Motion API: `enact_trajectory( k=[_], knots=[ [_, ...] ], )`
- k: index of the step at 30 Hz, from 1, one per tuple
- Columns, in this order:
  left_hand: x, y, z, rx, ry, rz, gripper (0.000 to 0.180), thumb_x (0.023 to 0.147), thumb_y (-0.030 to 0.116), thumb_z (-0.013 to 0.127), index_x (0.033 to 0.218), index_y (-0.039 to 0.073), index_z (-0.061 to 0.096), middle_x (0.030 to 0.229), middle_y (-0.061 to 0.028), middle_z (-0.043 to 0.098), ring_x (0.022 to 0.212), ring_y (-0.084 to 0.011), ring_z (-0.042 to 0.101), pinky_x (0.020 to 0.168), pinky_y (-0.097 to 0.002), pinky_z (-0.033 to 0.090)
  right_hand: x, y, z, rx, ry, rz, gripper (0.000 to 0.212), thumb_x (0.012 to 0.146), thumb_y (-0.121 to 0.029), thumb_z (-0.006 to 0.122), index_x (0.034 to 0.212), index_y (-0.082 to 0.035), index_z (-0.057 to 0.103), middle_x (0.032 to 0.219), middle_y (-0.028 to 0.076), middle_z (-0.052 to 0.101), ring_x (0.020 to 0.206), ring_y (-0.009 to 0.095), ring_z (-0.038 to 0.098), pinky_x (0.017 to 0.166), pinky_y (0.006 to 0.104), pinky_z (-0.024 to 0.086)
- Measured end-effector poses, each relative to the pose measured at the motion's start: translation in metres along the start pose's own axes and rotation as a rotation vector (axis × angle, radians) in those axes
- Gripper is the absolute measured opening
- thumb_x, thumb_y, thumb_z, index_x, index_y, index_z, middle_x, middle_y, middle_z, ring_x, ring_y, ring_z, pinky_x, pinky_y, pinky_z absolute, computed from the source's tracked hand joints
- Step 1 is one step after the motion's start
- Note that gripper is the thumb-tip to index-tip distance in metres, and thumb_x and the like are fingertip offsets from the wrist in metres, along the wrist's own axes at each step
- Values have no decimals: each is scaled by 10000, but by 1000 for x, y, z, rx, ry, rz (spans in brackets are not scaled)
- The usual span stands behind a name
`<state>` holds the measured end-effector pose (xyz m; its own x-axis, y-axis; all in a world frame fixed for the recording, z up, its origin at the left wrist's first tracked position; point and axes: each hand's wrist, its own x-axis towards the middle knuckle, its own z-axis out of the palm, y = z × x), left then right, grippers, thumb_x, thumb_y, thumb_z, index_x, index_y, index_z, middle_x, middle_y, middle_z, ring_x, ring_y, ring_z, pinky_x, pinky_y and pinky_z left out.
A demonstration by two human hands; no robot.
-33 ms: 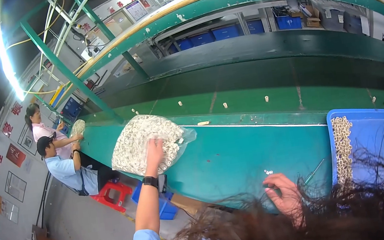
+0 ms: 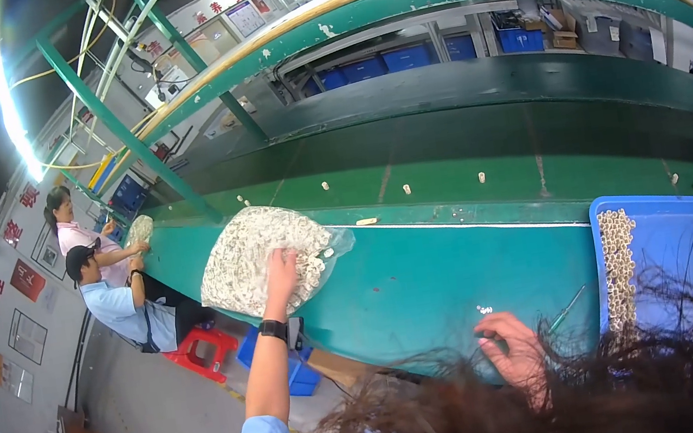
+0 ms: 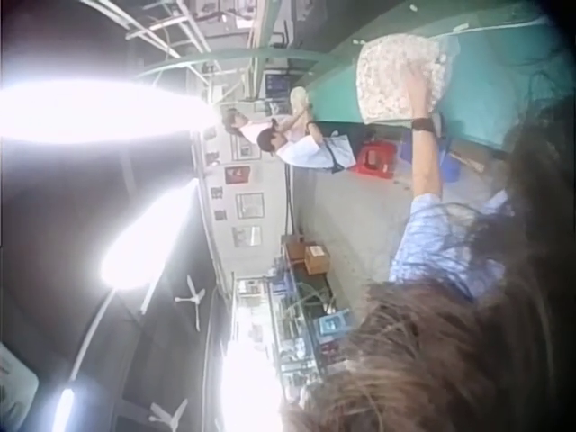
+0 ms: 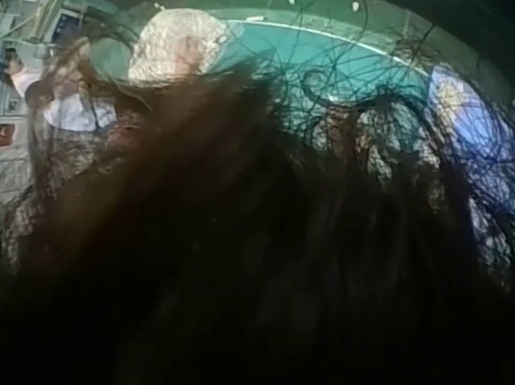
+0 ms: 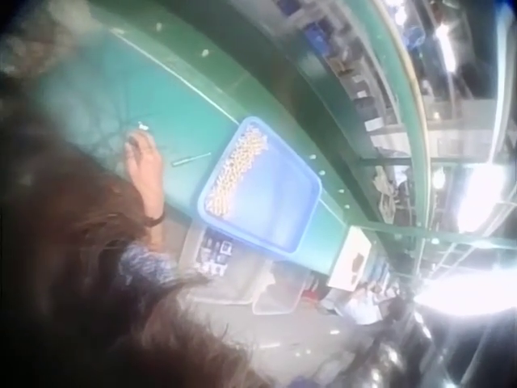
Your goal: The person picks up a white plastic component and a metal insert by hand, fits the insert into the component, and places the assembled unit onto a pile. After repeating this, the person moves the assembled units into a blue tray and gathers more plastic components from a clear bag.
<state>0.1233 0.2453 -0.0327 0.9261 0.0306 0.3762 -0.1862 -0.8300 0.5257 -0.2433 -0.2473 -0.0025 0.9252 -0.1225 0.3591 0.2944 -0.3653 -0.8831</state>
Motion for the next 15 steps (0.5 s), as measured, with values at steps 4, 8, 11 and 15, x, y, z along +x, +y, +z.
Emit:
enact_trajectory(
  k=[4, 8, 11, 15],
  knots=[
    [-32, 60, 2, -169, -75, 129, 525, 1111, 358, 681, 1481, -10, 621, 1465, -292, 648, 1413, -456, 599, 1201, -505, 475, -1, -4, -2, 4, 6, -9, 219, 983, -57, 826, 1197, -56, 779, 1209, 129, 772, 944, 281, 765, 854, 382, 632],
    [-52, 74, -6, -29, -53, 253, 602, 1061, 338, 759, 1552, 30, 596, 1602, -249, 576, 1509, -446, 529, 1274, -496, 416, -3, -4, 0, -21, -8, 18, 223, 984, -44, 819, 1204, -53, 779, 1204, 131, 773, 940, 277, 766, 860, 378, 633],
    [-74, 104, -8, 117, -60, 312, 684, 1015, 336, 815, 1594, 61, 578, 1668, -224, 527, 1559, -444, 484, 1309, -505, 383, 0, -1, -1, -30, -35, 56, 220, 983, -42, 815, 1201, -50, 785, 1192, 132, 778, 940, 271, 769, 864, 375, 634],
    [-94, 136, -14, 263, -136, 393, 805, 959, 352, 873, 1646, 94, 542, 1737, -206, 455, 1610, -447, 426, 1331, -527, 361, 0, -8, -2, -19, -9, 85, 199, 983, -41, 811, 1181, -41, 797, 1176, 132, 785, 946, 261, 772, 873, 372, 634]
  ],
)
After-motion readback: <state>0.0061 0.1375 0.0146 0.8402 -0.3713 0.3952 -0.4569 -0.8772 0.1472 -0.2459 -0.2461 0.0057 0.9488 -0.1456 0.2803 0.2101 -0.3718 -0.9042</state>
